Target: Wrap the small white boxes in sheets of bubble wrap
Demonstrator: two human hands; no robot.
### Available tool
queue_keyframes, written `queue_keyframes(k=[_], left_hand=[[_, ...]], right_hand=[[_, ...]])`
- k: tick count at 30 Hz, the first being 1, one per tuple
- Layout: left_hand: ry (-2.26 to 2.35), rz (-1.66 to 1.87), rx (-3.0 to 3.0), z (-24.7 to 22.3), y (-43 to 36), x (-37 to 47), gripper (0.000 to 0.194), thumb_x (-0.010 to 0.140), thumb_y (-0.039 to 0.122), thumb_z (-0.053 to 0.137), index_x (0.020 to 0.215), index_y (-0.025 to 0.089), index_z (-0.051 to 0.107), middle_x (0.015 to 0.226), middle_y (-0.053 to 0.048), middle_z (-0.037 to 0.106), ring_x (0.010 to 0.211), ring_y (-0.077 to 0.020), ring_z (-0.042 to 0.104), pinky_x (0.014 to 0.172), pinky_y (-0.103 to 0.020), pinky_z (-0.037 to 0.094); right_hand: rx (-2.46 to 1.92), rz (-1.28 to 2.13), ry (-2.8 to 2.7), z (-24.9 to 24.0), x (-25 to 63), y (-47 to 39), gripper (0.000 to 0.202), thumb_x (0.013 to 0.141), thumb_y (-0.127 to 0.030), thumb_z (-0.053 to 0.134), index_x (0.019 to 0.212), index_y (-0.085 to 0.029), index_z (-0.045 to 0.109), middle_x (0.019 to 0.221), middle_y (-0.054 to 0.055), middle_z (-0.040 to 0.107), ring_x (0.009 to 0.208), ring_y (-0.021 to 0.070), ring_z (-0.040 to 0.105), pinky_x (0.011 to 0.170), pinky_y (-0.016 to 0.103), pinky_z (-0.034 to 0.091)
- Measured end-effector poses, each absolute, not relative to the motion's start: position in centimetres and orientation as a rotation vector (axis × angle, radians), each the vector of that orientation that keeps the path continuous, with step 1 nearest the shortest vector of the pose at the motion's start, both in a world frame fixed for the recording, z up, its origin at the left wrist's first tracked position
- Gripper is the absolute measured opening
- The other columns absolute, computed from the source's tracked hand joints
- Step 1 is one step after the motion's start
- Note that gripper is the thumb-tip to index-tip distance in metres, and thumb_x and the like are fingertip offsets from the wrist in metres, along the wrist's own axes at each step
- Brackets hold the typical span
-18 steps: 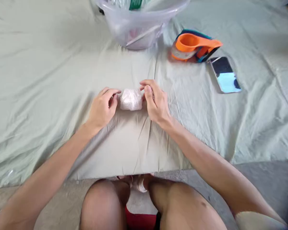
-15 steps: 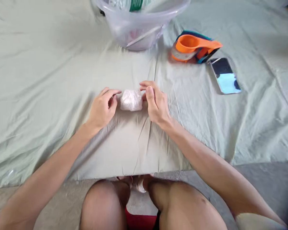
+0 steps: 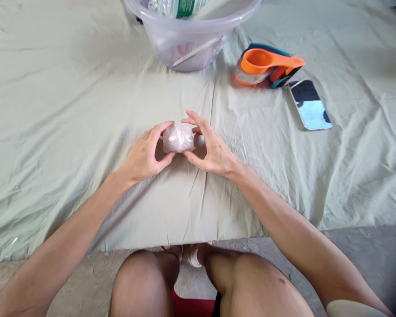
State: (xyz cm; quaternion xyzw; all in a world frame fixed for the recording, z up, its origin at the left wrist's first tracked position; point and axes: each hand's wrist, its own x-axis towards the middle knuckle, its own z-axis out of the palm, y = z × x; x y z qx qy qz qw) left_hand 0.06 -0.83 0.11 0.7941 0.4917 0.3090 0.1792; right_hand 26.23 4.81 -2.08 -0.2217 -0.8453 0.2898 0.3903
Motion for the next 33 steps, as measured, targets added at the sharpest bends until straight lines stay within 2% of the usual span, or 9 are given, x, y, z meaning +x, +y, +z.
queue_keyframes(k=[2,5,7,11,15,21,25,28,33], left_hand=[[1.367,0.904,2.192,0.21,-0.87,0.07,0.063,0.105,0.046,0.069,0.162,0.024,0.053,0.159,-0.016,0.070,0.127,-0.0320,0.076,0.100,-0.045,0.066],[1.307,0.940,2.142,0.30,-0.93,-0.05,0.064,0.108,0.048,0.067,0.165,0.025,0.051,0.157,-0.014,0.071,0.122,-0.0296,0.076,0.094,-0.042,0.065],[1.266,0.972,2.126,0.27,-0.94,-0.12,0.064,0.109,0.047,0.067,0.167,0.026,0.049,0.153,-0.013,0.073,0.119,-0.0278,0.077,0.091,-0.040,0.065],[1.262,1.010,2.096,0.17,-0.93,-0.10,0.059,0.112,0.054,0.067,0.163,0.028,0.054,0.150,-0.012,0.074,0.115,-0.0271,0.077,0.090,-0.040,0.065],[1.263,1.045,2.085,0.16,-0.95,-0.10,0.058,0.111,0.054,0.068,0.161,0.027,0.056,0.148,-0.013,0.073,0.113,-0.0267,0.077,0.089,-0.039,0.065],[1.207,1.099,2.154,-0.41,-0.75,-0.31,0.070,0.105,0.034,0.073,0.169,0.032,0.046,0.157,-0.014,0.066,0.113,-0.0251,0.076,0.085,-0.037,0.064],[1.172,1.130,2.194,-0.69,-0.69,-0.43,0.082,0.105,0.040,0.076,0.177,0.035,0.037,0.162,-0.014,0.060,0.116,-0.0263,0.075,0.084,-0.038,0.065],[1.156,1.099,2.218,-0.39,-0.73,-0.51,0.075,0.110,0.051,0.072,0.176,0.033,0.041,0.162,-0.016,0.060,0.124,-0.0291,0.073,0.088,-0.040,0.066],[1.281,1.039,2.243,0.06,-0.83,-0.22,0.067,0.110,0.050,0.073,0.168,0.029,0.049,0.161,-0.016,0.065,0.133,-0.0331,0.072,0.097,-0.045,0.067]], right_hand=[[-0.579,0.766,-2.100,-2.01,26.20,4.68,0.080,0.110,-0.043,0.068,0.181,-0.045,0.031,0.168,0.009,0.059,0.130,0.0281,0.072,0.105,0.051,0.067],[-0.598,0.780,-2.074,-1.82,26.23,4.49,0.074,0.112,-0.048,0.068,0.177,-0.051,0.034,0.171,0.006,0.055,0.129,0.0277,0.072,0.099,0.047,0.068],[-0.601,0.790,-2.059,-1.77,26.20,4.38,0.071,0.112,-0.049,0.067,0.176,-0.053,0.036,0.171,0.004,0.055,0.130,0.0281,0.072,0.098,0.046,0.067],[-0.650,0.855,-2.014,-1.75,26.07,4.13,0.064,0.113,-0.055,0.067,0.171,-0.056,0.041,0.162,0.000,0.061,0.110,0.0220,0.073,0.096,0.045,0.067],[-0.664,0.916,-1.988,-1.56,26.01,3.91,0.060,0.112,-0.054,0.068,0.167,-0.054,0.045,0.161,0.000,0.062,0.109,0.0224,0.073,0.099,0.046,0.067],[-0.589,0.802,-2.033,-1.77,25.92,4.39,0.076,0.104,-0.039,0.076,0.172,-0.044,0.042,0.168,0.008,0.057,0.128,0.0282,0.072,0.104,0.050,0.067],[-0.501,0.710,-2.057,-2.17,25.64,4.75,0.083,0.100,-0.023,0.071,0.176,-0.032,0.041,0.155,0.013,0.065,0.138,0.0316,0.067,0.111,0.054,0.067],[-0.500,0.707,-2.060,-2.23,25.46,4.71,0.077,0.099,-0.016,0.066,0.172,-0.030,0.046,0.159,0.014,0.063,0.147,0.0317,0.065,0.116,0.055,0.065],[-0.492,0.780,-2.073,-1.92,25.64,4.23,0.069,0.099,-0.019,0.064,0.165,-0.031,0.047,0.162,0.014,0.060,0.156,0.0319,0.059,0.123,0.058,0.061]])
